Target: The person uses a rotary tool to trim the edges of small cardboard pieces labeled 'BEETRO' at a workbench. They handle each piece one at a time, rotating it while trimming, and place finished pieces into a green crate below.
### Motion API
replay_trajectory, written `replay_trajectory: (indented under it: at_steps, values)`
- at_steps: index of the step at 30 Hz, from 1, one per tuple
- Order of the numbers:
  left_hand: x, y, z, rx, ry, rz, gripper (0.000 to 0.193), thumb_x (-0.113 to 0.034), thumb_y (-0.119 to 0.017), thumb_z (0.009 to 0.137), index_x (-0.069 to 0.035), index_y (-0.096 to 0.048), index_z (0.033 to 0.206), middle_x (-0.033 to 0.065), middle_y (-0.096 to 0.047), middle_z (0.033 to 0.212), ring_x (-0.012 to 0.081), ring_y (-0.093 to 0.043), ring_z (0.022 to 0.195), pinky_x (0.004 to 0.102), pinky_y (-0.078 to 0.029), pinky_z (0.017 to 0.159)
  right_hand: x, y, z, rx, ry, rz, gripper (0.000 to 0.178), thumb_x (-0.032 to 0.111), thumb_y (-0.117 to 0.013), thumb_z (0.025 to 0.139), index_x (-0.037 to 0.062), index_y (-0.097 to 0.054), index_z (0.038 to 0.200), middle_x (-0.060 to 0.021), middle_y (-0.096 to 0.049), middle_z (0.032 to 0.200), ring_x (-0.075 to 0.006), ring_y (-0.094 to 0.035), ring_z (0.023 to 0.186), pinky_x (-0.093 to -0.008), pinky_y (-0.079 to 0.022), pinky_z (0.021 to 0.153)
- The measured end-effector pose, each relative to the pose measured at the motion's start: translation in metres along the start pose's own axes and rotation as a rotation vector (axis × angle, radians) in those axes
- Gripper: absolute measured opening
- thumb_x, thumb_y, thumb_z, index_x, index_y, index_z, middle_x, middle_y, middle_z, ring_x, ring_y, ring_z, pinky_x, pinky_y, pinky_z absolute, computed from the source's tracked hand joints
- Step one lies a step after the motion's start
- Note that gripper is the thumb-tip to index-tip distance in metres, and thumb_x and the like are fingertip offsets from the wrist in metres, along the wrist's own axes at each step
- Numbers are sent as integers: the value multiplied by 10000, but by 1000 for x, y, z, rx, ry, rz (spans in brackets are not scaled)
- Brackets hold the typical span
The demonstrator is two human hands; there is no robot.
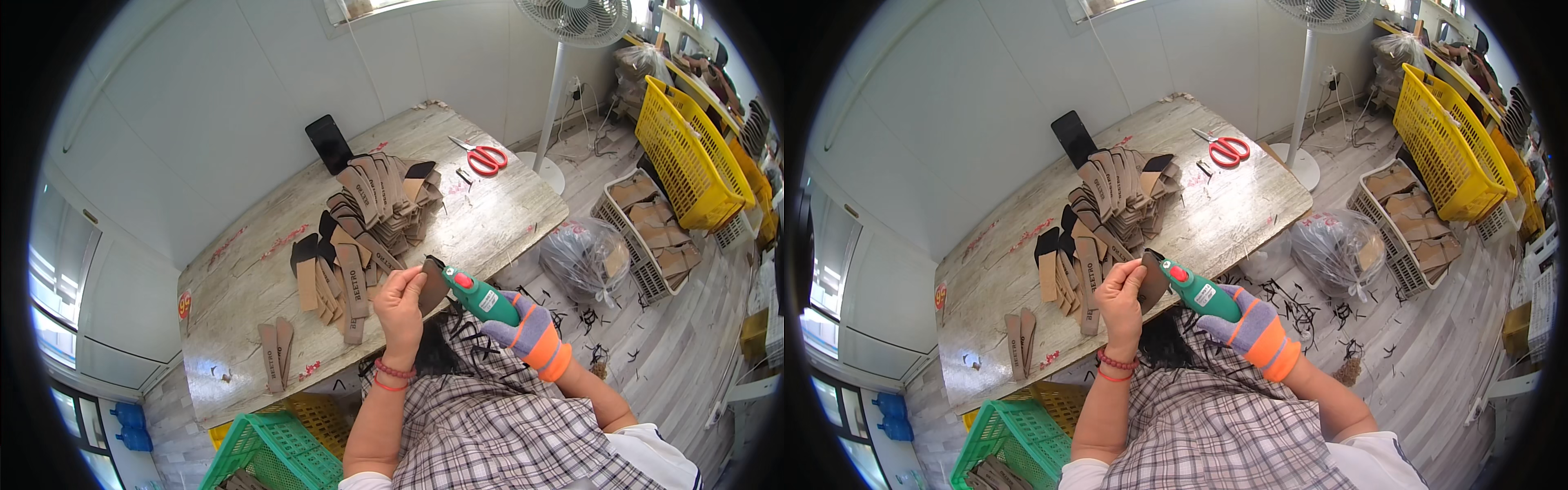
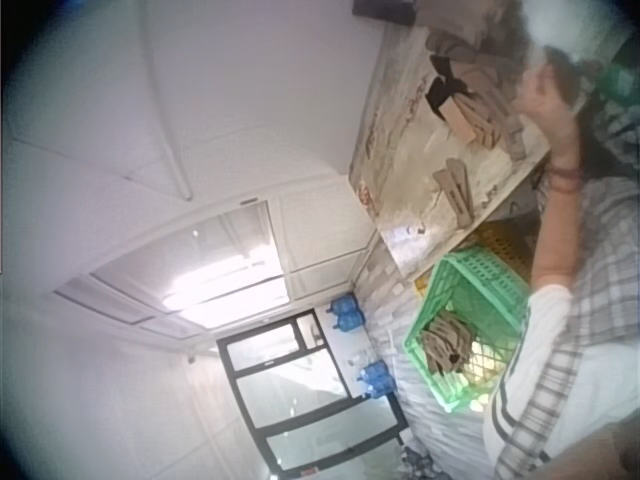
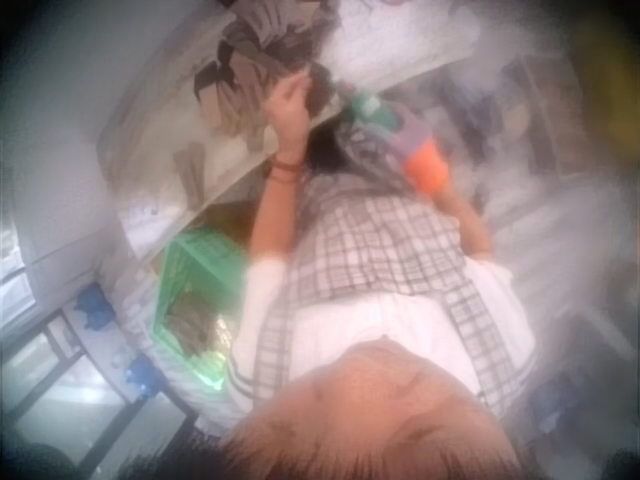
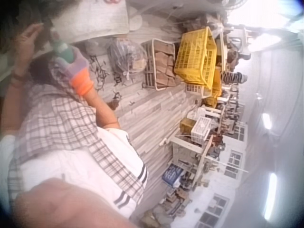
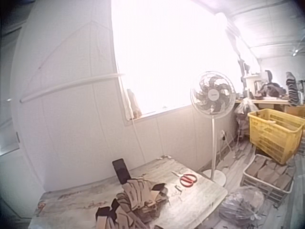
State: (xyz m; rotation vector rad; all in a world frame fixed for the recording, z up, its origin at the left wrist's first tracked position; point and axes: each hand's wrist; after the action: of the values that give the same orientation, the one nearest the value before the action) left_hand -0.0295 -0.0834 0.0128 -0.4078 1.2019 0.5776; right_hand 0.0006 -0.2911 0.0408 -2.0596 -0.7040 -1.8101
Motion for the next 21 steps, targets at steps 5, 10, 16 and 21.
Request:
replay_trajectory:
  at_steps: [5,10,16,21]
  values:
    - [-7,4,3,88,-52,52,91,-3,-612,874,46,-668,927,-25,-557,775,50,-472,713,197,-373,641,0,3,1,-4,-16,8,546,240,-775,785,-2,-530,1209,-10,-631,855,-51,-549,669,-222,-460,577]
    - [-11,12,9,153,-124,181,87,-21,-621,849,31,-661,906,46,-549,761,148,-516,708,261,-404,654,-1,6,0,3,-2,-56,548,259,-791,770,-3,-544,1184,-34,-646,880,-54,-567,727,-222,-487,645]
    - [-29,22,25,252,-373,466,51,-30,-624,837,1,-657,860,45,-537,739,177,-489,737,277,-384,680,-4,11,-1,28,37,-76,555,277,-790,769,-6,-554,1183,-44,-655,866,-67,-582,731,-234,-499,667]
    - [-42,25,35,315,-484,624,52,-73,-638,815,-24,-639,798,52,-523,716,233,-470,738,328,-368,716,-6,15,-1,44,62,-133,563,296,-787,768,-2,-561,1188,-61,-671,886,-90,-609,755,-250,-508,698]
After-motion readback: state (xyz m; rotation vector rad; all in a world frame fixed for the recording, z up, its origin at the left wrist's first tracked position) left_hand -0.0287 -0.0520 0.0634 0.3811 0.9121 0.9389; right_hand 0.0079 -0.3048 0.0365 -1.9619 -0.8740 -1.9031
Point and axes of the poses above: each hand's wrist, its own z-axis towards the middle knuckle, its own y-axis out of the back of the hand, x = y × z
